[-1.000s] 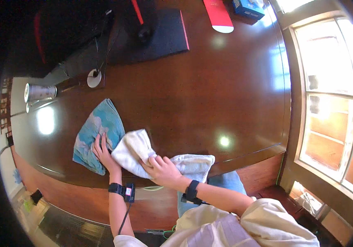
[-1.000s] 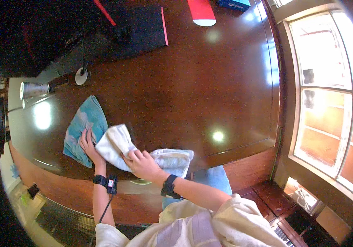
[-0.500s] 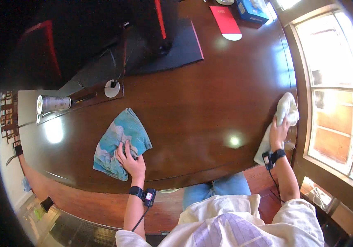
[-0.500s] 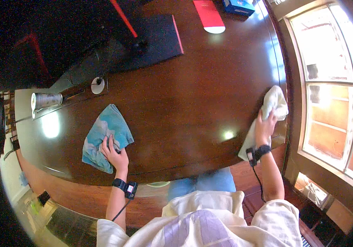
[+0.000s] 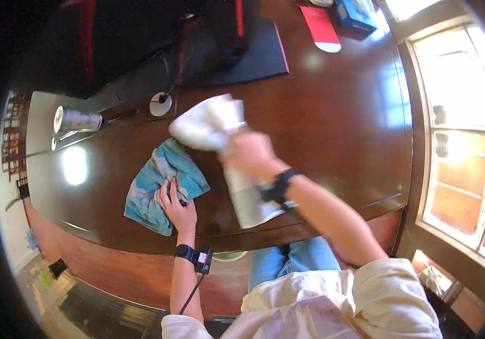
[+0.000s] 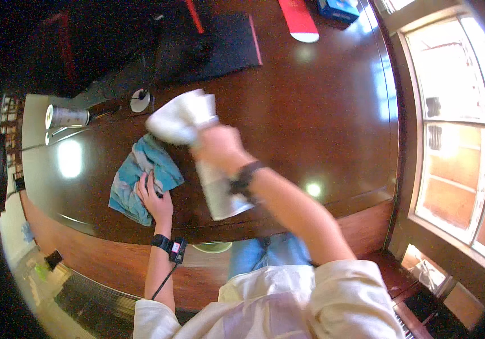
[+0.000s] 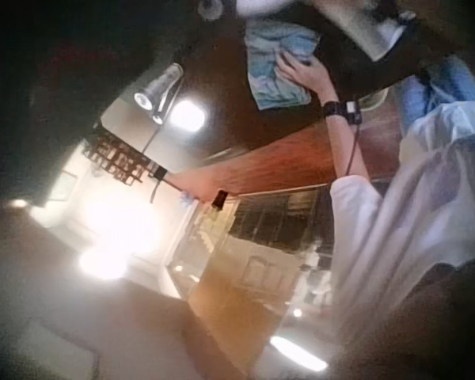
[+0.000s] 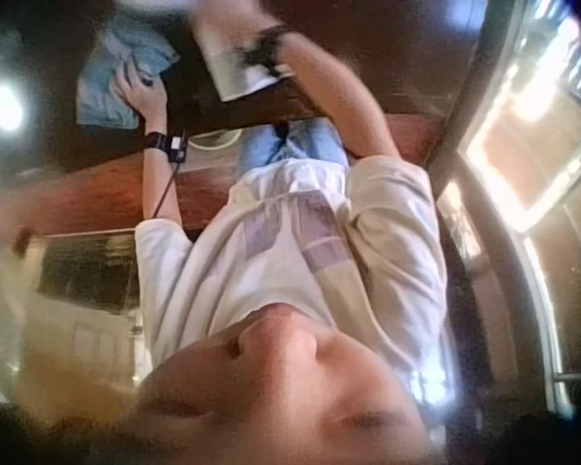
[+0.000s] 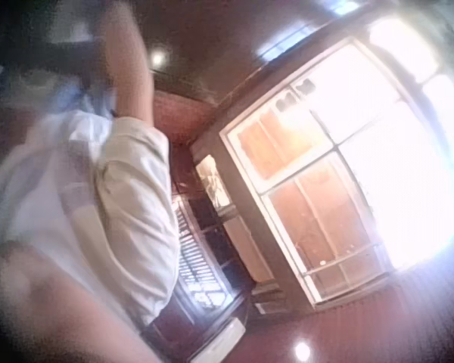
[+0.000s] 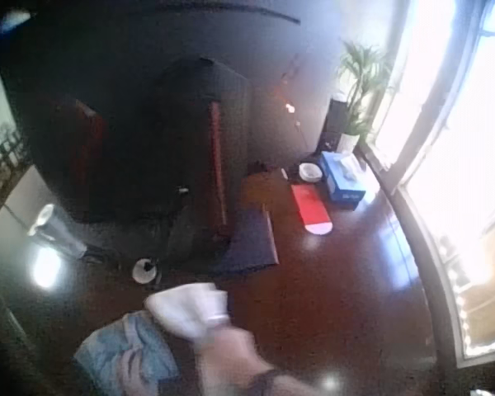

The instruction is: The person wipes a wooden table surface using two cloths, one white and one teal. They move the cloths across the table in circular and linear motions, covering different areas while occasionally adjusting their grip and cloth position.

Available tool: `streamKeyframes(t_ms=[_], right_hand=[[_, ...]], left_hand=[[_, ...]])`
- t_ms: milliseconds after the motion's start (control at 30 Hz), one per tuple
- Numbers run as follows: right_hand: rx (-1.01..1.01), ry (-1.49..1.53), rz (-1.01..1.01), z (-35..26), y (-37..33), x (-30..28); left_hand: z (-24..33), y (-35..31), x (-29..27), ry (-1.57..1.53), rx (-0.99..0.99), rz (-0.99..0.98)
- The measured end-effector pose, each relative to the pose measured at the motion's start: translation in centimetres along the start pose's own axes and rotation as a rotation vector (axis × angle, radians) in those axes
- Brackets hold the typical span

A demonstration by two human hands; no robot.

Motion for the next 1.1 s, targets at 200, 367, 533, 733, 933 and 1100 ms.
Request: streamKeyframes(t_ms=[200, 367, 533, 733, 933, 1100], right_hand=[[0.571, -0.16, 0.586, 19.6, -8.4, -12.5], [0.573, -0.253, 0.588, 16.4, -5.2, -9.4], [0.147, -0.213, 0.311, 3.0, 1.1, -3.4], [0.311, -0.301, 0.258, 13.3, -1.0, -10.5], [0.564, -0.266, 0.452, 18.7, -3.7, -15.3], [0.319, -0.172, 0.068, 7.1, 0.1, -6.1]], left_hand=[[0.4, 0.1, -0.2, -0.043, -0.06, -0.007], [0.7, 0.1, -0.4, -0.085, -0.086, 0.01], [0.7, 0.3, -0.4, -0.06, -0.061, 0.005], [0.6, 0.3, -0.3, -0.039, -0.056, -0.017], [0.7, 0.1, -0.2, -0.004, -0.079, -0.011], [0.8, 0.2, -0.2, -0.012, -0.089, -0.005]])
Point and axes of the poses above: each hand's wrist, its own y-axis towards the middle knuckle, its own x-axis out of the palm, z = x × y, the point moved 1 cm from there along y, towards the middle knuckle, and after that the axes turned 3 degrees about z, right-handed, at the moved point
